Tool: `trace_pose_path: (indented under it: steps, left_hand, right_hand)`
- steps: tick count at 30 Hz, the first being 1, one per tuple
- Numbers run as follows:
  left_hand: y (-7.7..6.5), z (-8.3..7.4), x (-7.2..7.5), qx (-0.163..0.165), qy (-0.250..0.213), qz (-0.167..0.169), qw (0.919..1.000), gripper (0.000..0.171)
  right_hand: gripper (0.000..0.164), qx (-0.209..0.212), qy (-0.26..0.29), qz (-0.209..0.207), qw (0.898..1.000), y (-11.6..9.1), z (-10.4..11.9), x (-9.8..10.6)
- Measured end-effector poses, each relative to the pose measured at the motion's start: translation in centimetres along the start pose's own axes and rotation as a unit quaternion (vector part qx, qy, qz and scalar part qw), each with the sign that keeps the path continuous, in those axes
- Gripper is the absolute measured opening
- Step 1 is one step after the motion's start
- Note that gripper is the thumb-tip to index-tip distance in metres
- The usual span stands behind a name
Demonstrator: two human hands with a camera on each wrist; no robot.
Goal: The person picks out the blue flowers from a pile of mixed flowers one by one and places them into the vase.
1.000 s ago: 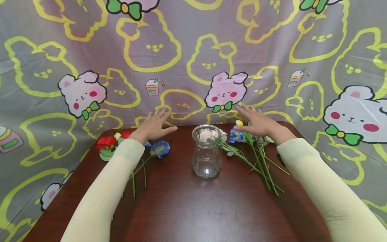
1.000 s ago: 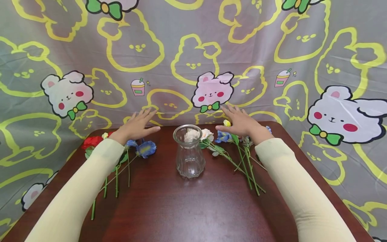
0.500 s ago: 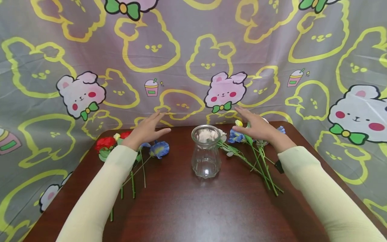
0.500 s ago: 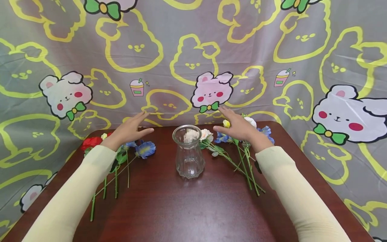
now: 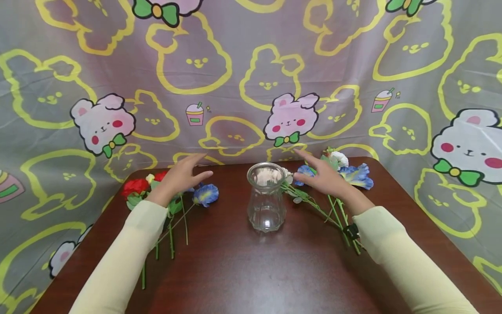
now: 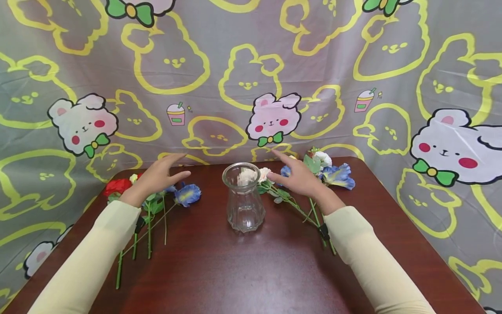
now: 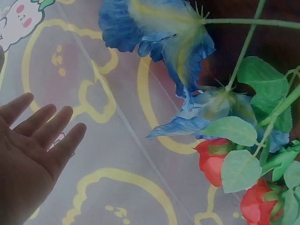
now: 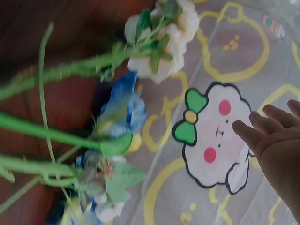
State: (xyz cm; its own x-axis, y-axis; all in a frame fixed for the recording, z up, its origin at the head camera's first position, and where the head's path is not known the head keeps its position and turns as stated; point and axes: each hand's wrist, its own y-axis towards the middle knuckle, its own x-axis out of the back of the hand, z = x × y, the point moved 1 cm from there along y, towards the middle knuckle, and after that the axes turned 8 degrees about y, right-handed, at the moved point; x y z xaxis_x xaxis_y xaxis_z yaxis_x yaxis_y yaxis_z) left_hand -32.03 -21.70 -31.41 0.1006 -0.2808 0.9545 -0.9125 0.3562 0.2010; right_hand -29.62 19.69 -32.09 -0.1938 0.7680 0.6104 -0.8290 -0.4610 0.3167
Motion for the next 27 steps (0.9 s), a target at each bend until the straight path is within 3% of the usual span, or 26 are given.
trace_pose_path:
  steps: [10,20,27]
  left_hand:
    - [-1.5,0.2,-0.4,-0.002,-0.005,0.002,1.0,0.077]
    - [-2.7,0.5,-1.3,0.005,0.003,0.025,0.9997,0.059]
    - [-3.3,0.8,-2.0,0.0,0.005,0.047,0.9989,0.054]
  right_hand:
    - [0.072,0.014,0.097,0.019,0.995,-0.4,-0.1,-2.8]
    - [0.074,0.008,0.153,0.013,0.988,-0.2,-0.1,-5.2]
    - [0.084,-0.035,0.166,0.009,0.986,-0.6,-0.2,-6.3]
